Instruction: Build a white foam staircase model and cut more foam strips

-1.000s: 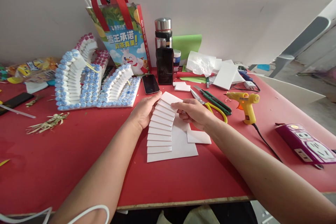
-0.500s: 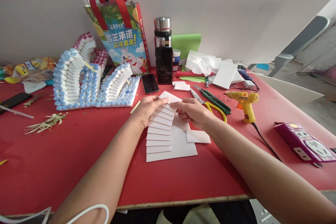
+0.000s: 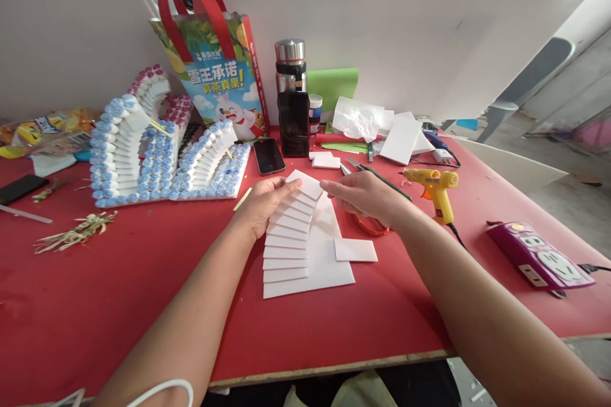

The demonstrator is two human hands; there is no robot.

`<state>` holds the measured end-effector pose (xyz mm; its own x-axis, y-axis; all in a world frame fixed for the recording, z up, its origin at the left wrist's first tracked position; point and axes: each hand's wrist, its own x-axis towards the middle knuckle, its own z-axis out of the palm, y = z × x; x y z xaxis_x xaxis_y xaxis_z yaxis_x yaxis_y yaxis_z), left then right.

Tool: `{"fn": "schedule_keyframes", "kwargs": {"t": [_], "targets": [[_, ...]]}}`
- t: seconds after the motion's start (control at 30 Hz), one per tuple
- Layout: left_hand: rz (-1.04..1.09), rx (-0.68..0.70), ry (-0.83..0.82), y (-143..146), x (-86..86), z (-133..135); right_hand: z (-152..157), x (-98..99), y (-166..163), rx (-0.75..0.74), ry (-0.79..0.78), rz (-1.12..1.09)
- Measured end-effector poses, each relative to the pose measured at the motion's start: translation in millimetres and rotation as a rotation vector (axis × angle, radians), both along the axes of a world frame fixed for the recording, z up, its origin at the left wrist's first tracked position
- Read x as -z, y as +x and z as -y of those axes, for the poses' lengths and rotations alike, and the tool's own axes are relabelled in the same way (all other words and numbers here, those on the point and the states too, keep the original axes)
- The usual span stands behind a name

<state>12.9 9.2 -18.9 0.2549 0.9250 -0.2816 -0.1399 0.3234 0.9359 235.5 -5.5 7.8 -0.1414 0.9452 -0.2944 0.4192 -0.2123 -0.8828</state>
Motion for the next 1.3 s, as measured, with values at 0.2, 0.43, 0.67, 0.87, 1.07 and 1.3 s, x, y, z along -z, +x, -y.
{"fn": "schedule_keyframes", "kwargs": {"t": [0.2, 0.43, 0.67, 0.87, 1.07, 1.3], "targets": [[-0.069, -0.113, 0.17, -2, 2.6, -1, 24, -26.7, 31, -0.316, 0.172, 0.552], [-0.145, -0.437, 0.474, -4, 8.6, -9, 67, -0.9, 24, -0.52, 0.327, 0.843], [-0.146, -0.48, 0.585, -2, 0.6, 0, 69, 1.0, 30, -0.373, 0.299, 0.494], [0.026, -0.168, 0.659, 9, -26.9, 22, 54, -1.0, 33, -0.272, -0.11, -0.761], [0.16, 0.34, 0.495, 14, -28.7, 36, 51, 8.8, 4, -0.446, -0.355, -1.205], [0.332, 0.445, 0.41, 12, -22.4, 32, 52, 12.5, -14, -0.382, -0.384, -1.236]]}}
